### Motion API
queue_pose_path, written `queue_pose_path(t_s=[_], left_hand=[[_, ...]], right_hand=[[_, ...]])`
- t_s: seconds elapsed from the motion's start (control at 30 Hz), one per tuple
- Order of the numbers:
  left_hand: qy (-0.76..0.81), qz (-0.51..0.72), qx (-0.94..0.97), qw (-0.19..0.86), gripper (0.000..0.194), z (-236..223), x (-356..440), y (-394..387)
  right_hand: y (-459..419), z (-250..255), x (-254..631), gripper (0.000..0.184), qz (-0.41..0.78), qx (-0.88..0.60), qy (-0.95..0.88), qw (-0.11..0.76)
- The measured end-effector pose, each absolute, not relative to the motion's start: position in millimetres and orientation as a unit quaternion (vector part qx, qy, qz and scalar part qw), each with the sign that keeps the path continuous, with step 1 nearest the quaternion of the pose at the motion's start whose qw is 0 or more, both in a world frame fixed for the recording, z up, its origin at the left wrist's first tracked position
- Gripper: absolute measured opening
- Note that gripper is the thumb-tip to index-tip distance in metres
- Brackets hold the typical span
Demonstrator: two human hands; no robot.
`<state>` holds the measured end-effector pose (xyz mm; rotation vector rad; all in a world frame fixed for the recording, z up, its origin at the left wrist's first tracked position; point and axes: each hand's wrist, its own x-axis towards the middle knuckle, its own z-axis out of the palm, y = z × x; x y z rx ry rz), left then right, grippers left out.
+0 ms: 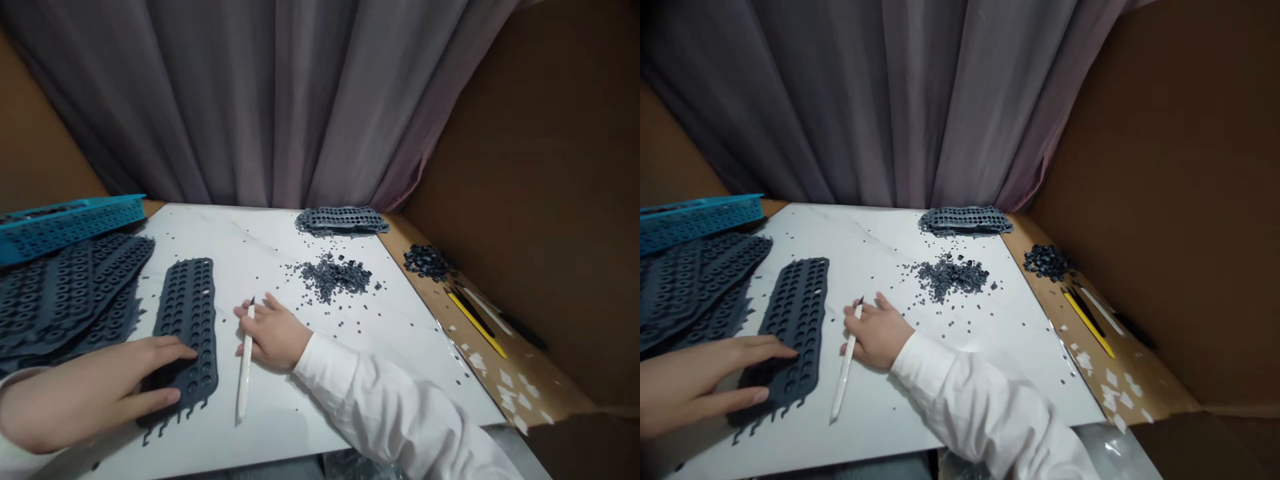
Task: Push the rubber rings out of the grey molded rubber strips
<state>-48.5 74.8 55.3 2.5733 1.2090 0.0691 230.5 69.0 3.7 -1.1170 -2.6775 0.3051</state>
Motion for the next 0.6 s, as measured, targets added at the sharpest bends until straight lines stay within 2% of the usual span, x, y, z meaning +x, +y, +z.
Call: queue_pose_path(t_s=[0.07, 0.13, 0.23, 0.3, 0.43, 0.6], left_hand=[[0.389, -0.035, 0.9, 0.195, 0.039, 62.3, -37.4, 89.0], [0.383, -0.039, 0.904, 0.186, 0.05, 61.2, -17.7, 108.2], [0.371, -0.012, 0.919, 0.135, 0.077, 38.5, 20.5, 140.1], [0.367, -0.008, 0.921, 0.126, 0.096, 16.7, 47.7, 159.6], [0.358, -0.009, 0.926, 0.121, 0.103, -12.9, 99.4, 186.8], [0.315, -0.002, 0.941, 0.124, 0.1, -19.3, 146.4, 197.2]], right_hand=[[66.3, 15.1, 242.2, 0.04, 0.086, -0.458, -0.88, 0.095], [60.7, 27.7, 260.3, 0.03, 0.08, -0.52, -0.847, 0.074], [55.4, 39.7, 293.4, 0.025, 0.074, -0.57, -0.816, 0.059], [57.3, 38.9, 316.5, 0.023, 0.076, -0.593, -0.797, 0.082], [69.8, 21.0, 356.4, 0.019, 0.154, -0.628, -0.724, 0.242], [78.8, 3.3, 379.0, 0.022, 0.234, -0.597, -0.615, 0.459]])
